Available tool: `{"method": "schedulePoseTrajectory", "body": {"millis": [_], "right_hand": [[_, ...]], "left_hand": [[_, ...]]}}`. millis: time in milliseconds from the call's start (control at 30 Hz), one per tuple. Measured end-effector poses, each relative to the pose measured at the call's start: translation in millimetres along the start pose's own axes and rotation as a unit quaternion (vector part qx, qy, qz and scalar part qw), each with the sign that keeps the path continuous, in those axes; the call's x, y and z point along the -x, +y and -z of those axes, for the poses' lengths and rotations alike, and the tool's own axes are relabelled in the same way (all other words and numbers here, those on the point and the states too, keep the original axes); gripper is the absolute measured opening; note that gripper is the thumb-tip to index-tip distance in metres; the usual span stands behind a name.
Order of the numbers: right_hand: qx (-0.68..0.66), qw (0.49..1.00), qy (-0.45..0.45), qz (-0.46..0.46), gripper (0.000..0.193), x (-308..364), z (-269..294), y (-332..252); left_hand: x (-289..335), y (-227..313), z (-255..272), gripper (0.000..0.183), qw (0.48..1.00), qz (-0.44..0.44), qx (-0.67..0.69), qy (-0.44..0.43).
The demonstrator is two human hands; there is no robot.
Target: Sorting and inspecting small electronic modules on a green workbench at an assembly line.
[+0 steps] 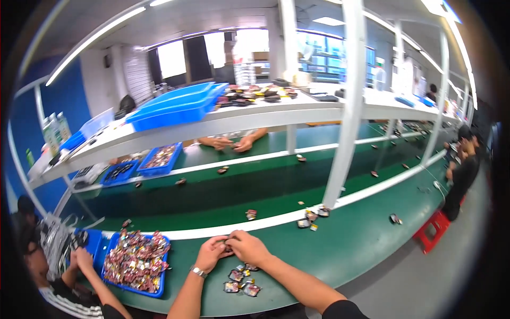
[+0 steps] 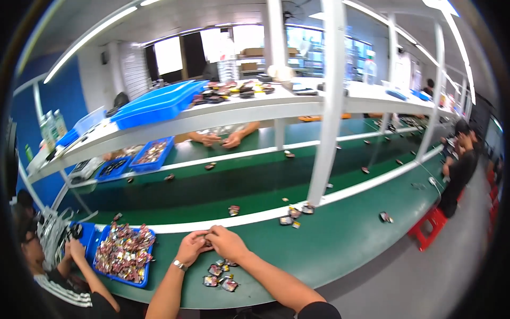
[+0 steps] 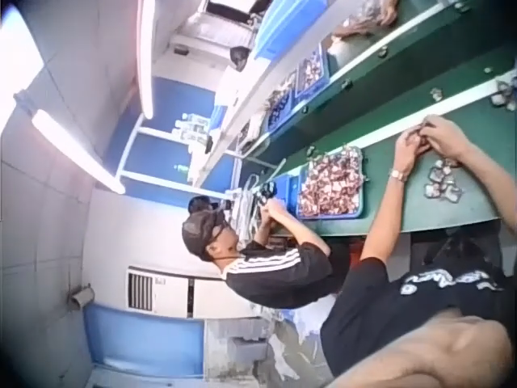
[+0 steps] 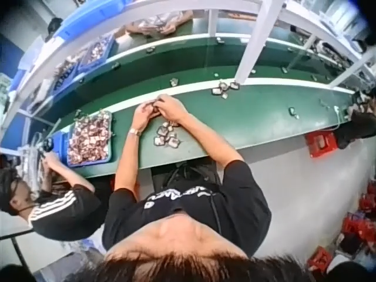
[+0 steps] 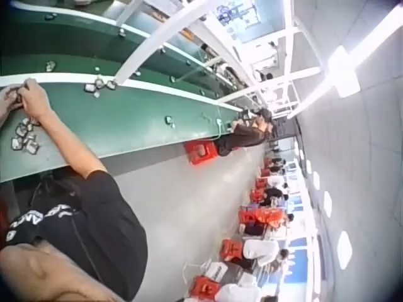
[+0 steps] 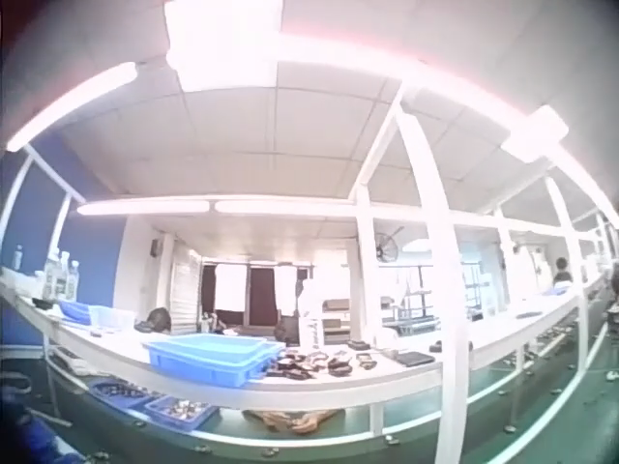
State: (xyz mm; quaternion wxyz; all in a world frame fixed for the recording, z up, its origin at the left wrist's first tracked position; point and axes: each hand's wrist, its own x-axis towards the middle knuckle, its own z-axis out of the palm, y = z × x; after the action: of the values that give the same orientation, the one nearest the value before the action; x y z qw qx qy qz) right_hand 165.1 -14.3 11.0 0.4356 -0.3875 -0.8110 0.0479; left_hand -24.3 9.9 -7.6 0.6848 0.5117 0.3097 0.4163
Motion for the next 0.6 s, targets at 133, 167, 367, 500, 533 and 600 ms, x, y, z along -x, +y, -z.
{"method": "schedulePoseTrajectory", "body": {"millis": [133,167,367,500,533,600], "right_hand": [[0.019,0.998,-0.058,-0.029,0.015,1.4,5.3,1.7],[0.03,0.996,-0.076,-0.035,0.015,1.5,6.6,3.8],[-0.011,0.994,-0.08,-0.07,0.016,-2.5,7.7,1.3],[-0.036,0.996,-0.048,-0.065,0.014,-3.5,5.1,2.9],[-0.043,0.996,-0.042,-0.069,0.014,-2.6,4.9,4.5],[-0.044,0.996,-0.043,-0.072,0.013,-2.1,2.8,5.9]], "left_hand": [[-2.3,-3.1,-0.6,0.032,1.0,0.014,0.0,-0.001],[-1.9,-0.5,-1.1,0.032,1.0,0.025,-0.006,-0.01],[-1.5,1.8,5.8,0.032,0.999,0.012,-0.024,-0.028],[0.3,1.7,7.7,0.035,0.999,0.014,0.0,-0.036],[0.1,1.6,7.3,0.036,0.999,0.014,0.0,-0.047],[-1.1,2.1,7.0,0.037,0.998,0.013,-0.001,-0.062]]}}
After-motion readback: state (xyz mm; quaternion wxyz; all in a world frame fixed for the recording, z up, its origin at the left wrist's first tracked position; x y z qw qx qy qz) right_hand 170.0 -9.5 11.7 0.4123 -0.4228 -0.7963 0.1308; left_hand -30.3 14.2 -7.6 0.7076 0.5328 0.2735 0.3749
